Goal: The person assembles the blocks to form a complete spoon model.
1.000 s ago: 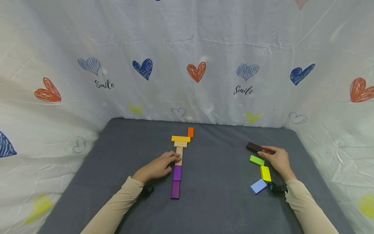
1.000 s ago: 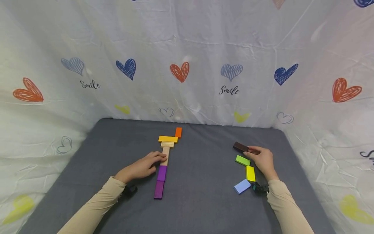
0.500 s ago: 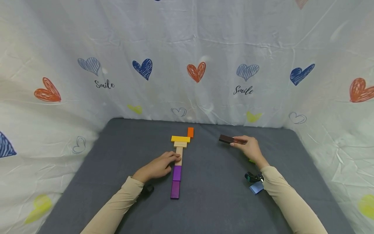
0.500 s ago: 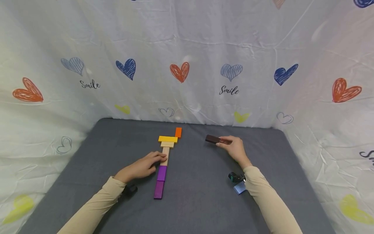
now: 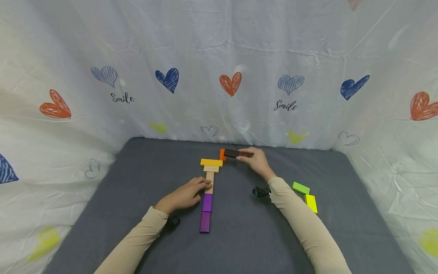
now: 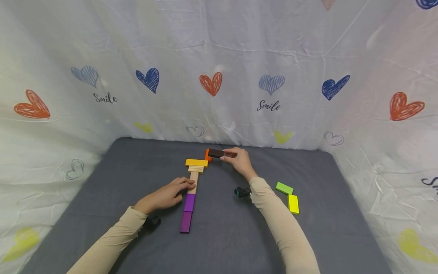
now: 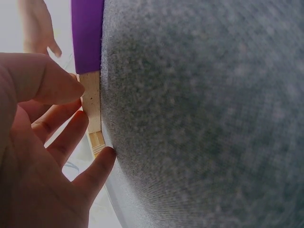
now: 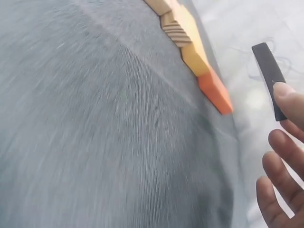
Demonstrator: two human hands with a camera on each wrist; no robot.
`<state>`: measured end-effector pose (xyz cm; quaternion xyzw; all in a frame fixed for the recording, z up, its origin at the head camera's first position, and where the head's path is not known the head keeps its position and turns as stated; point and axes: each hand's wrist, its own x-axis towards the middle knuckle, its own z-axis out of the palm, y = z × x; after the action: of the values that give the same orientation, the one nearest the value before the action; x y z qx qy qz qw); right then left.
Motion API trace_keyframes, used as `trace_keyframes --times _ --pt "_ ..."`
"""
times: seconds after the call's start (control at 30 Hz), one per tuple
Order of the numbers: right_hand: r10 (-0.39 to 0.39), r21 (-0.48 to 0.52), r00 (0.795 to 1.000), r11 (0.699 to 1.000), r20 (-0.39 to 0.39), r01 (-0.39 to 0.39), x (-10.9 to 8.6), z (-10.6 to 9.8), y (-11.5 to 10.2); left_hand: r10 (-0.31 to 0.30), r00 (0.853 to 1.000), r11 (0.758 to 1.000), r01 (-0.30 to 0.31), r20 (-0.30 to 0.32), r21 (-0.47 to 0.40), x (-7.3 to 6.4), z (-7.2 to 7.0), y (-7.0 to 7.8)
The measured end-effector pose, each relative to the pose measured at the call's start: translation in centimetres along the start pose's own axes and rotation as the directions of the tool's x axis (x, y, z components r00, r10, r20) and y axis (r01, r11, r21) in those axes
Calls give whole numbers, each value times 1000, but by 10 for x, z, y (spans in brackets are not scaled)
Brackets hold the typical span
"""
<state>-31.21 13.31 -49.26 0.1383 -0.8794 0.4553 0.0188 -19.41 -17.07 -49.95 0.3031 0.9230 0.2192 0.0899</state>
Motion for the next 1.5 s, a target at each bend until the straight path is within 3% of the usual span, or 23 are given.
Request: trace_keyframes --times 0.27,0.53,1.07,1.5 --pt "-14 25 1000 1000 -6 14 18 35 -9 -9 1000 1000 9 6 -9 0 0 1" --pt "-13 11 1000 1000 3 13 26 54 -16 3 1000 1000 -3 0 -5 1 0 0" --pt "-23 -102 1000 994 21 25 32 67 -23 11 1000 1000 -11 4 -7 1 0 -1" --pt "15 -174 999 985 28 -10 36 70 -26 18 1000 1000 -18 1 -2 1 1 -1"
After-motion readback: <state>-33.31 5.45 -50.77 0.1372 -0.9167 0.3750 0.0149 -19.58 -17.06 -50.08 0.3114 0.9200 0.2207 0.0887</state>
